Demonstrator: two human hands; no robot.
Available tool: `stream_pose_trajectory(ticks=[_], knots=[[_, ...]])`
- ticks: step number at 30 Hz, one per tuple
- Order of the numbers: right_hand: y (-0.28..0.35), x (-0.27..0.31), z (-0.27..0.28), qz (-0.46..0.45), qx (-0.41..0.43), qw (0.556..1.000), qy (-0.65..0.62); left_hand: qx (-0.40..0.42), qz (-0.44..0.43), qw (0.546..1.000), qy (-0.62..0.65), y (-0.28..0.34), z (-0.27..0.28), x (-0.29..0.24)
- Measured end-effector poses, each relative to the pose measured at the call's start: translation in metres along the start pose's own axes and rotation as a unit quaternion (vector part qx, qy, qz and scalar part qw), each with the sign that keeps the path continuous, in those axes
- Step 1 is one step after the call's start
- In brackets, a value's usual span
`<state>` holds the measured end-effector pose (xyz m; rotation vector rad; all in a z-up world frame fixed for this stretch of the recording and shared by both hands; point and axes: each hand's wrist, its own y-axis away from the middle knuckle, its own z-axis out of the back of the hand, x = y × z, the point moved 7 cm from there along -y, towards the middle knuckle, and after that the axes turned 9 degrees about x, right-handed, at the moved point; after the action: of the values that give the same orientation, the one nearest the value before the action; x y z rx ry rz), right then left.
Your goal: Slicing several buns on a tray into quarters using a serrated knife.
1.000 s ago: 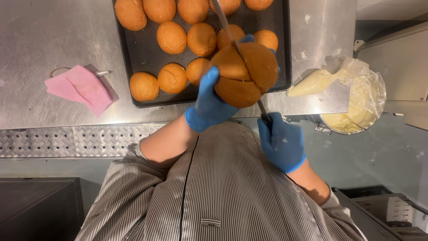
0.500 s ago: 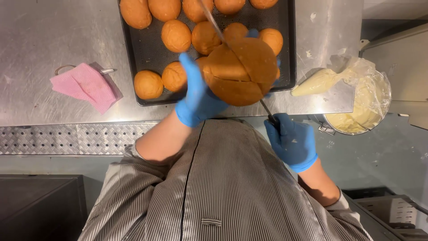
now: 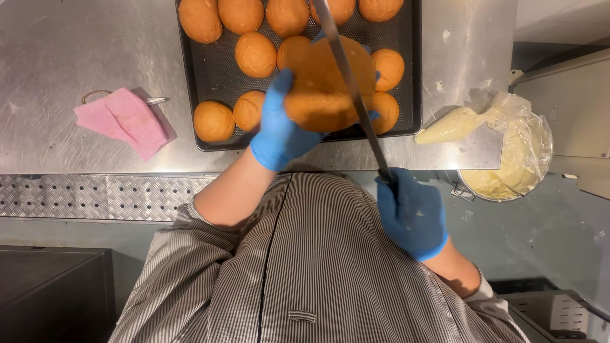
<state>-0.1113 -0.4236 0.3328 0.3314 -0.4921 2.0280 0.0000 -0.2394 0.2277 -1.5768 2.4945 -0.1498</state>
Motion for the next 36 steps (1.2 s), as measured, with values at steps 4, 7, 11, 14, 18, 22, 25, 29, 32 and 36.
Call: stream_pose_trajectory(ticks=[4, 7, 11, 14, 18, 22, 25, 29, 32, 36], knots=[[0.0, -0.011, -0.014, -0.054, 0.041, 0.996, -0.061, -0.041, 0.021, 0.998, -0.042, -0.002, 0.013, 0.014], [0.001, -0.012, -0.013, -0.076, 0.039, 0.994, -0.069, -0.039, 0.004, 0.997, -0.07, -0.001, 0.02, 0.02], [0.003, -0.014, -0.015, -0.088, 0.035, 0.994, -0.049, -0.008, 0.016, 0.999, -0.046, -0.001, 0.009, 0.035], [0.004, -0.016, -0.015, -0.11, 0.051, 0.992, -0.044, 0.018, 0.025, 0.999, -0.035, -0.009, 0.002, 0.037], [0.015, -0.016, -0.018, -0.095, 0.07, 0.992, -0.041, -0.038, -0.01, 0.999, -0.037, -0.013, 0.023, 0.021], [0.006, -0.019, -0.016, -0.103, 0.048, 0.99, -0.089, -0.041, 0.014, 0.999, -0.025, -0.001, 0.04, 0.052], [-0.001, -0.015, -0.013, -0.074, 0.03, 0.994, -0.08, -0.001, 0.012, 1.0, 0.016, -0.012, -0.002, 0.049], [0.019, -0.023, -0.027, -0.074, 0.061, 0.995, -0.023, -0.09, -0.023, 0.996, 0.012, -0.016, 0.023, 0.025], [0.016, -0.032, -0.034, -0.126, 0.096, 0.983, -0.088, -0.035, -0.024, 0.999, 0.005, -0.008, 0.013, 0.04], [-0.003, -0.023, -0.021, -0.085, 0.05, 0.992, -0.085, 0.017, -0.023, 0.999, -0.037, -0.003, 0.013, 0.054]])
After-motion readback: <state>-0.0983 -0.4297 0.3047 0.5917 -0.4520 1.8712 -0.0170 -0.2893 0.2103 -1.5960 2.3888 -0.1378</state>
